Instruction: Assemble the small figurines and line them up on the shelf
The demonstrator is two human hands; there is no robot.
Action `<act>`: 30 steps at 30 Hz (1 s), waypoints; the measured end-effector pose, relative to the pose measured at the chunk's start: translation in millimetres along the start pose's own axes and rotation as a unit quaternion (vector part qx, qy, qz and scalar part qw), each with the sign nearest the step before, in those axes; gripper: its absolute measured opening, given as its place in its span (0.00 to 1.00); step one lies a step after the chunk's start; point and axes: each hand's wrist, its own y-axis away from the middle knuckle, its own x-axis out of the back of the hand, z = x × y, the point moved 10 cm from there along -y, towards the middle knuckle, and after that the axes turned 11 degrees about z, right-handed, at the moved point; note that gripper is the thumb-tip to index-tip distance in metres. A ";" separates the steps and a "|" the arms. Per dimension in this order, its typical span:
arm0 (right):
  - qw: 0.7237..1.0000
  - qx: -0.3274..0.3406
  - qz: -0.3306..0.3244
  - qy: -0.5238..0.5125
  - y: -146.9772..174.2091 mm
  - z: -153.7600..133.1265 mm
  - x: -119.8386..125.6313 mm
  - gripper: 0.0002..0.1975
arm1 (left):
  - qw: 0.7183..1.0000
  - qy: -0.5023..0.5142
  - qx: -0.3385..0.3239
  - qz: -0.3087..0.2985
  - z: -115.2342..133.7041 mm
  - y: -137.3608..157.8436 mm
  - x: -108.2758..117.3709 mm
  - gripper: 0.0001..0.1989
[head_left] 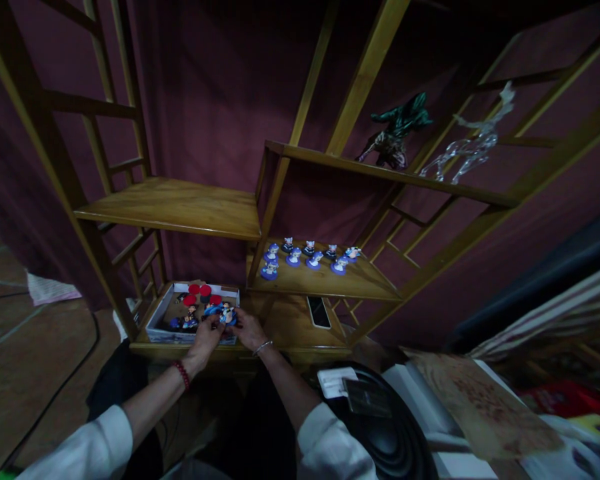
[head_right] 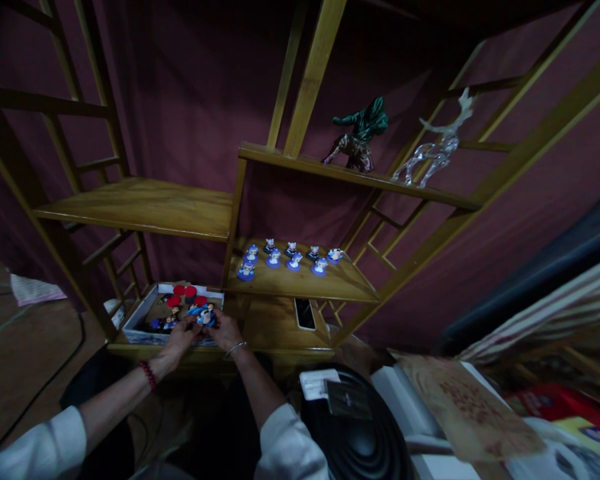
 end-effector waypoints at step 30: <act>0.999 -0.021 0.022 -0.028 76.3 -8.8 136.5 0.22 | 0.967 -0.079 -0.125 -0.206 36.0 89.7 -117.3 0.10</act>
